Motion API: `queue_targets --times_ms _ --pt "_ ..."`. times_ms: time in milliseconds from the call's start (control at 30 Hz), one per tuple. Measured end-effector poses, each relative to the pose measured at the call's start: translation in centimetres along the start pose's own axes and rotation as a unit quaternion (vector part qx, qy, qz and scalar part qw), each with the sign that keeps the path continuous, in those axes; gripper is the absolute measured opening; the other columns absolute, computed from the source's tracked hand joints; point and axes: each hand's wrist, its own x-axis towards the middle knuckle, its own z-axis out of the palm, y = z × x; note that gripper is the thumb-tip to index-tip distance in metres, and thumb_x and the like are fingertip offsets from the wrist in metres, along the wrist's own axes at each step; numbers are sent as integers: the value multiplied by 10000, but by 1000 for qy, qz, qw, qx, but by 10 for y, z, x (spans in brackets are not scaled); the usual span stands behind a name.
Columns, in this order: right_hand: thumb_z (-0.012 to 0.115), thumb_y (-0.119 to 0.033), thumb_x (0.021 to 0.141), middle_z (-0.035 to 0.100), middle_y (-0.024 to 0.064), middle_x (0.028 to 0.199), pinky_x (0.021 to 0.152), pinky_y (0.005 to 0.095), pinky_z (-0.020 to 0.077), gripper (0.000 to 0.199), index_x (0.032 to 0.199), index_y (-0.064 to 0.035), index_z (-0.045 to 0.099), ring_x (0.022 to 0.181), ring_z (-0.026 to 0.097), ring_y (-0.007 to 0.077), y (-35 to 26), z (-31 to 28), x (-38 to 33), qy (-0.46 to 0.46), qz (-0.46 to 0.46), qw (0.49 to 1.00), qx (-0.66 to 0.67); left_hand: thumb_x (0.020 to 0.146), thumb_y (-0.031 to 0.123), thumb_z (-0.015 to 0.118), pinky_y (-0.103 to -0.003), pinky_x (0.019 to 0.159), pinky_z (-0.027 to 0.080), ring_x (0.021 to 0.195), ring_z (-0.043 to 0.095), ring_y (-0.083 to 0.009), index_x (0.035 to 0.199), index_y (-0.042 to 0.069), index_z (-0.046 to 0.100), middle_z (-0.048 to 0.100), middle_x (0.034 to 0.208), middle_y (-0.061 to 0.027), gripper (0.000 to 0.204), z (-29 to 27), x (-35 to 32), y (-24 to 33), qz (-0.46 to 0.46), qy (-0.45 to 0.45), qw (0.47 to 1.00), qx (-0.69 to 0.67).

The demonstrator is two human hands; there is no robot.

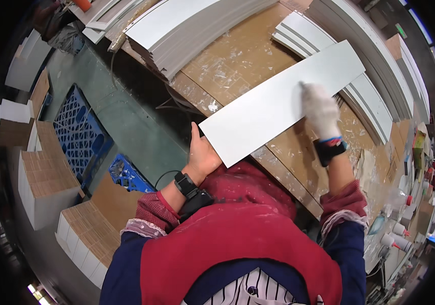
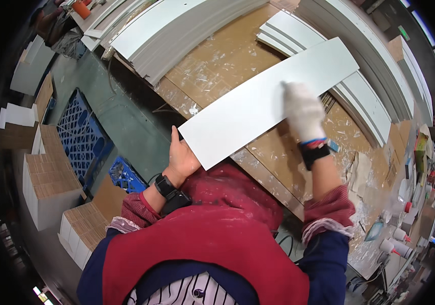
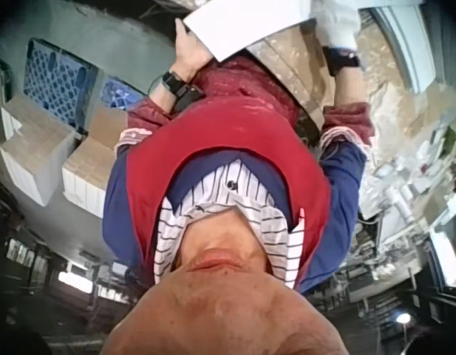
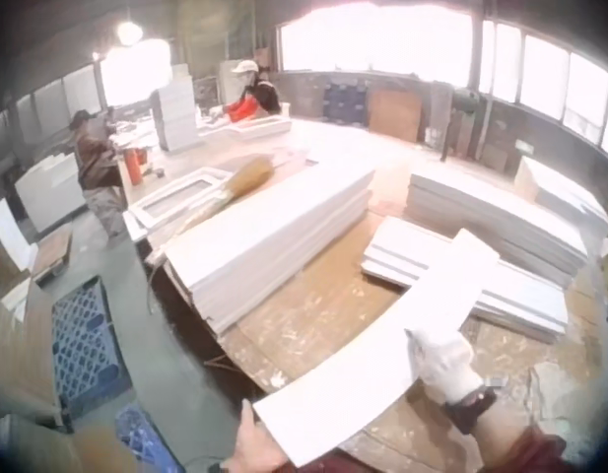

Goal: The person sands the edges and surfaces of white rectangular panels using a sanding block. They handle the panels one at a time, flipping them over to sand different sides and edges, then stacking the finished pieces on the table.

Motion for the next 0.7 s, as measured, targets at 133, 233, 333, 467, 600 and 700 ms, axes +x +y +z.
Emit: queue_targets --times_ms 133,233,333,467,600,700 --pt "491 -164 814 526 65 743 549 337 463 78 810 -97 529 698 578 225 -99 -16 -66 -74 -292 933 199 863 709 298 -471 1105 226 1303 357 -350 1370 -39 338 374 1415 -192 904 -1 0 1 -5 -24 999 -20" --pt "539 -99 751 565 66 799 629 356 488 182 931 -95 562 739 599 244 -134 -34 -89 -281 -342 870 217 868 701 297 -468 1109 218 1311 347 -345 1378 -36 325 364 1424 -188 897 -2 -2 4 -6 -33 999 -21" --pt "588 -70 722 593 65 823 628 375 492 309 1023 -138 582 729 601 268 -100 -48 -73 -228 -215 882 353 874 693 301 -466 1111 211 1315 342 -340 1386 -29 315 355 1430 -184 885 -4 -4 5 -8 -47 999 -18" --pt "564 -101 787 574 58 788 594 370 479 258 1042 -133 582 715 600 266 -69 -46 -37 -172 -118 962 177 882 675 316 -459 1110 219 1319 335 -333 1392 -19 307 350 1434 -180 862 3 -3 5 -14 -48 999 -10" --pt "554 -139 806 565 88 777 588 378 489 232 1036 -108 553 703 599 266 -85 -37 -63 -211 -254 924 194 892 642 352 -458 1104 235 1304 356 -325 1385 -13 320 367 1424 -170 820 0 1 6 -12 -62 998 9" --pt "545 -128 795 579 98 801 620 390 506 180 971 -89 557 755 611 281 -96 -52 -82 -370 -339 838 215 901 580 420 -454 1096 256 1288 379 -316 1371 -3 343 394 1406 -156 752 -3 4 4 20 -78 996 31"
